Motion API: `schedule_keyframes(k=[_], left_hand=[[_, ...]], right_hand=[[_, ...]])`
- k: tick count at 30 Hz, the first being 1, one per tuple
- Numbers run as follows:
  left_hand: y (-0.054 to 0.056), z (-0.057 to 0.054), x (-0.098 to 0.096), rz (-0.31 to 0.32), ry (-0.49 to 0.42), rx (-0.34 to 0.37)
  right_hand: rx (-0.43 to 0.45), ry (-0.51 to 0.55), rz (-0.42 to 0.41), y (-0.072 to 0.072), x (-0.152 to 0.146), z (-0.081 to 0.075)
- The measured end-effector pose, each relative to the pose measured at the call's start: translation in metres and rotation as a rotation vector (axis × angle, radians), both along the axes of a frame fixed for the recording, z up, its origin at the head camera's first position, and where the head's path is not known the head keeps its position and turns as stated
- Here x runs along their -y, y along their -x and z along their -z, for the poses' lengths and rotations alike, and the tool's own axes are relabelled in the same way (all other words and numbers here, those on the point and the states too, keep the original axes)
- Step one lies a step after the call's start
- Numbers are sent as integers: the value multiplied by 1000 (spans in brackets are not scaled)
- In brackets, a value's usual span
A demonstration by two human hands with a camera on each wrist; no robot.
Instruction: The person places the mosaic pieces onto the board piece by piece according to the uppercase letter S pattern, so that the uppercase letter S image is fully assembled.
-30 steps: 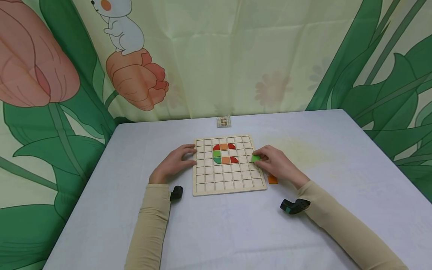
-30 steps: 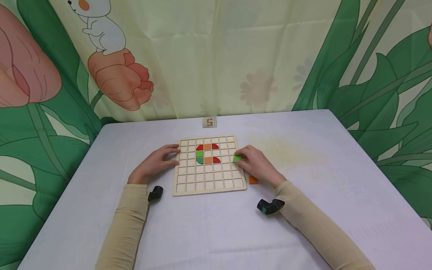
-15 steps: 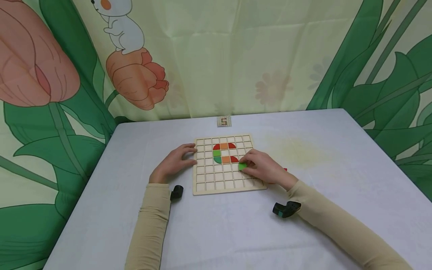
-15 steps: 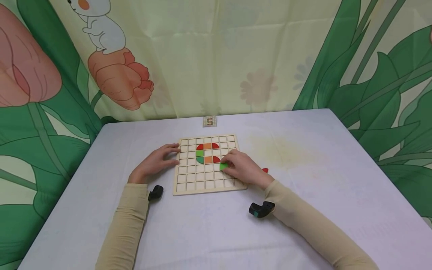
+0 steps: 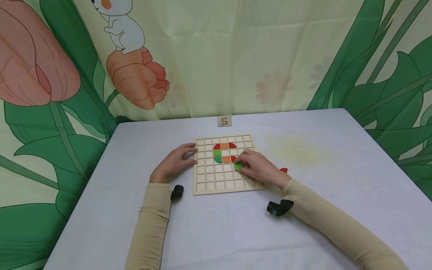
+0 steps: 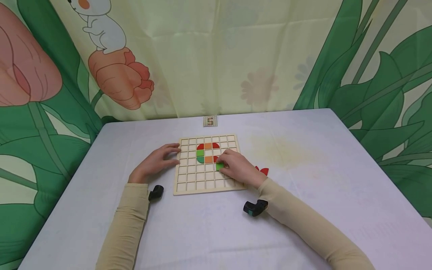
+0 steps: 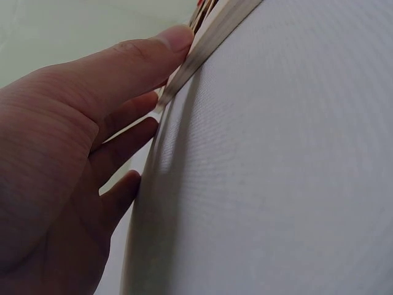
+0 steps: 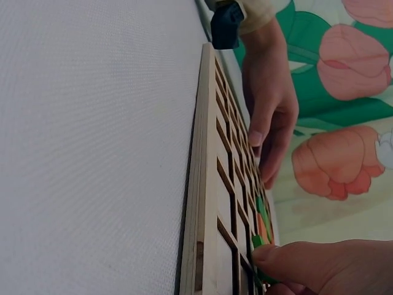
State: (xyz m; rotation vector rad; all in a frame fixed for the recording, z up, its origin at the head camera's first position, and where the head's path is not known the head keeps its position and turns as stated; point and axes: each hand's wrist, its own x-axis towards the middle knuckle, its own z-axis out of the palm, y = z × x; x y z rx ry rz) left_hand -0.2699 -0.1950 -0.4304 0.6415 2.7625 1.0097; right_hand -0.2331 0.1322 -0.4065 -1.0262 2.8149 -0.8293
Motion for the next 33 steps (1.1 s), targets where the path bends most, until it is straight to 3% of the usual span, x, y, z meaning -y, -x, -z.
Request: schedule_keyframes(k=[15, 33], left_hand=[[0, -2, -1, -13, 2, 11], [-1, -2, -3, -23, 6, 16]], right_hand=[[27, 2, 6, 3, 3, 1], [-6, 9, 0, 4, 1, 6]])
